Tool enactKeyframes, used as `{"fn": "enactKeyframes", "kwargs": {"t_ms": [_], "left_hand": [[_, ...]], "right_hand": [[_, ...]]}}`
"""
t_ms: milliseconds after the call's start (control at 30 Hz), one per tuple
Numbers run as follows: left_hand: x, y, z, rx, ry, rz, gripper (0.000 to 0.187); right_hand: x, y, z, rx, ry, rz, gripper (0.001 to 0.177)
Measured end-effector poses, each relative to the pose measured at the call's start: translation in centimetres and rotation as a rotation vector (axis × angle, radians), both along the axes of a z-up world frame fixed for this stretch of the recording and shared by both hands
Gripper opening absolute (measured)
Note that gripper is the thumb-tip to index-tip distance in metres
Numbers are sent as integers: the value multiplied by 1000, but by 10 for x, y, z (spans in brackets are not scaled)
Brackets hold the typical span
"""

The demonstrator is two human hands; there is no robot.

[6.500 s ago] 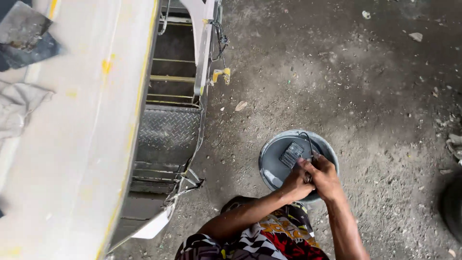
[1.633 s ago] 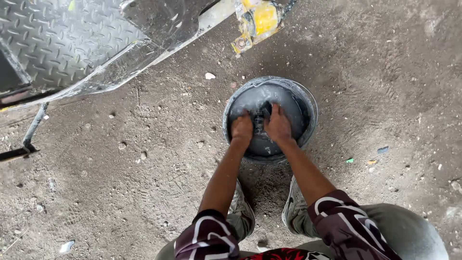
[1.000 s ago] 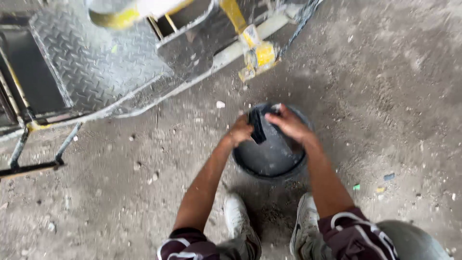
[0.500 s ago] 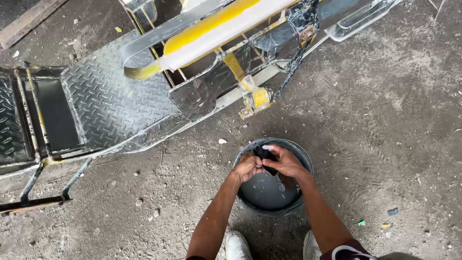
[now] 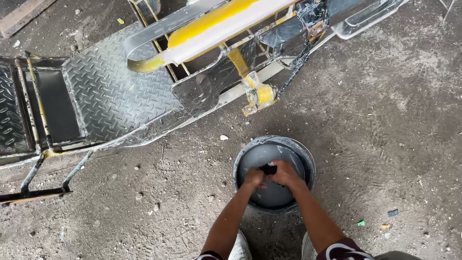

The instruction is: The person wets a sanding block in a bucket and then sands the side panel of a white vehicle. The person repeatedly dips the sanding block into the bucket to keep it wet while smoothing the vehicle's surface.

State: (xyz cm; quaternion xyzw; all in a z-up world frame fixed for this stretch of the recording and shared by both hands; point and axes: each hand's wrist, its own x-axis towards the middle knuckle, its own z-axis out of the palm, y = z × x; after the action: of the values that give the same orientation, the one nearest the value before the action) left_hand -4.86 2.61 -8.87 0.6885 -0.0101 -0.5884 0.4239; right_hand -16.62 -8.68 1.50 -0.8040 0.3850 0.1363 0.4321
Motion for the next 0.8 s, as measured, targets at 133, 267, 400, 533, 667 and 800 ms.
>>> {"fn": "enactKeyframes", "kwargs": {"t_ms": [133,267,400,533,667,800], "left_hand": [[-3,4,-142,92,-759,-651,29],[-11,11,-126,-153,-564,-246,28],[-7,50,-88,-443,-454,108,27],[-20,80,-20,-573,-854,-84,43],[-54,5,103,-757,-847,-259,48],[-65,-59,256,-695,-305,-295,29]], "right_hand": [[5,23,-51,-222,44,52,48],[15,24,-62,-332,69,183,32],[41,38,78,-187,307,377,33],[39,58,152,-142,293,418,33],[-5,32,247,35,87,366,41],[-38,23,332,199,-351,330,50]]}}
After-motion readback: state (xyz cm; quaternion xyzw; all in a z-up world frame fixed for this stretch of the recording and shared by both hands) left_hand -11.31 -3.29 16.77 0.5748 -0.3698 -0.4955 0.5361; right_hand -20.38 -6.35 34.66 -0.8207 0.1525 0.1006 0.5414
